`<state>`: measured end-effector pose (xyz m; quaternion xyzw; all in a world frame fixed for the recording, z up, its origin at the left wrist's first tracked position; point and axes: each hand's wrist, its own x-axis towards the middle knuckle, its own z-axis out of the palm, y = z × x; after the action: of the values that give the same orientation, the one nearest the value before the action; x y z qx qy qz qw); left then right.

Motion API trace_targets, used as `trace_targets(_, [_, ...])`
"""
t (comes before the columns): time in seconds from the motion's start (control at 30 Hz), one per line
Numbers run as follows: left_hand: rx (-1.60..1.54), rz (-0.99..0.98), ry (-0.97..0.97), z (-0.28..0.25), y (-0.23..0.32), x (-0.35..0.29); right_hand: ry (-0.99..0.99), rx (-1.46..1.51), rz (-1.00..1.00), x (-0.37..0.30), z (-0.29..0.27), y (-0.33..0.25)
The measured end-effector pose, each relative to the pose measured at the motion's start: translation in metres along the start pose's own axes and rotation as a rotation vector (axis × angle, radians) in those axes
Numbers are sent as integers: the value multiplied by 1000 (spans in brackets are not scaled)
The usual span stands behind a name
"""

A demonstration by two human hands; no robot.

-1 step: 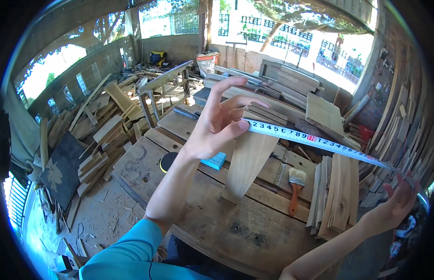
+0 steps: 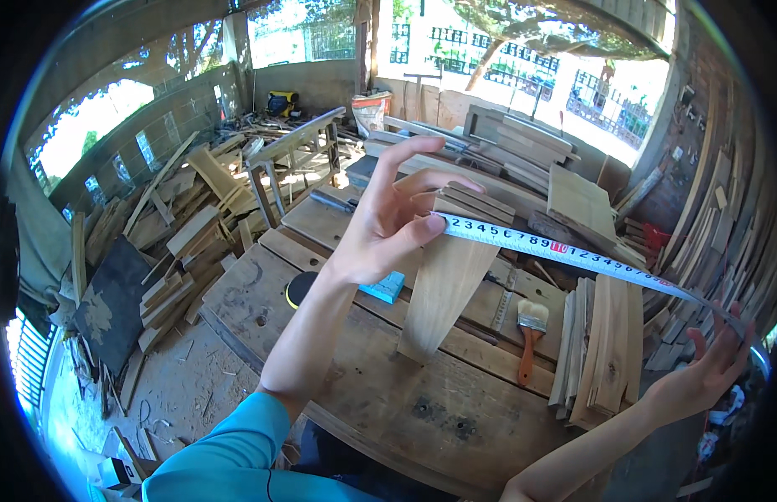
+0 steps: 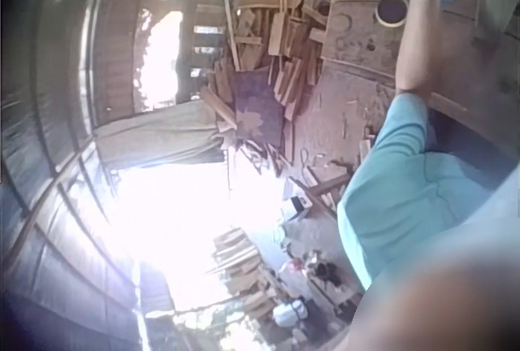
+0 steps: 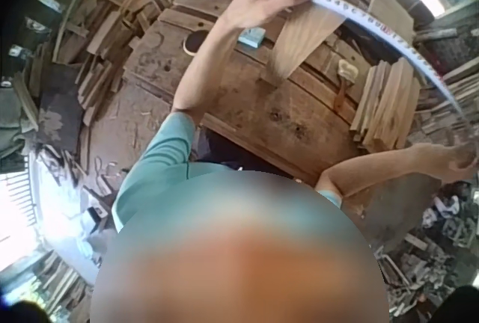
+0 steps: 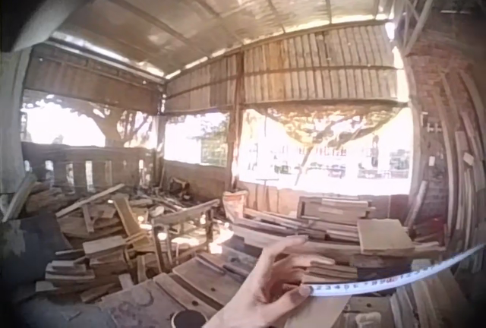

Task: Measuring wooden planks with a tape measure and sanding the edges of a wooden piece on a workbench.

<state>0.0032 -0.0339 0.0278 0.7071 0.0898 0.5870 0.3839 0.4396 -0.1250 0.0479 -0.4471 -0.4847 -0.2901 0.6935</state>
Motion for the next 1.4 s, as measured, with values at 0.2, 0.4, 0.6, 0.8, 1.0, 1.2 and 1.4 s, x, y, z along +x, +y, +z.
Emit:
trace_targets(0.2, [9, 61, -59, -4, -1, 1, 78, 229, 110, -1, 2, -30])
trace_targets(0.4, [-41, 14, -94, 6, 1, -2, 149, 631, 190, -1, -19, -35])
trace_targets(0.6, [48, 34, -118, 11, -4, -3, 247, 617, 112, -5, -41, -23])
trace_targets(0.8, [110, 37, -169, 3, -5, 0, 213, 637, -13, -3, -31, -26])
trace_targets(1.0, [-16, -64, -53, 2, -7, 3, 137, 598, -9, 2, -33, -26])
trace_targets(1.2, [2, -110, 38, 4, -11, 2, 49, 729, 79, -4, -12, -21])
trace_targets(1.4, [22, -247, 104, -2, -16, 2, -56, 783, 291, -11, 23, -41])
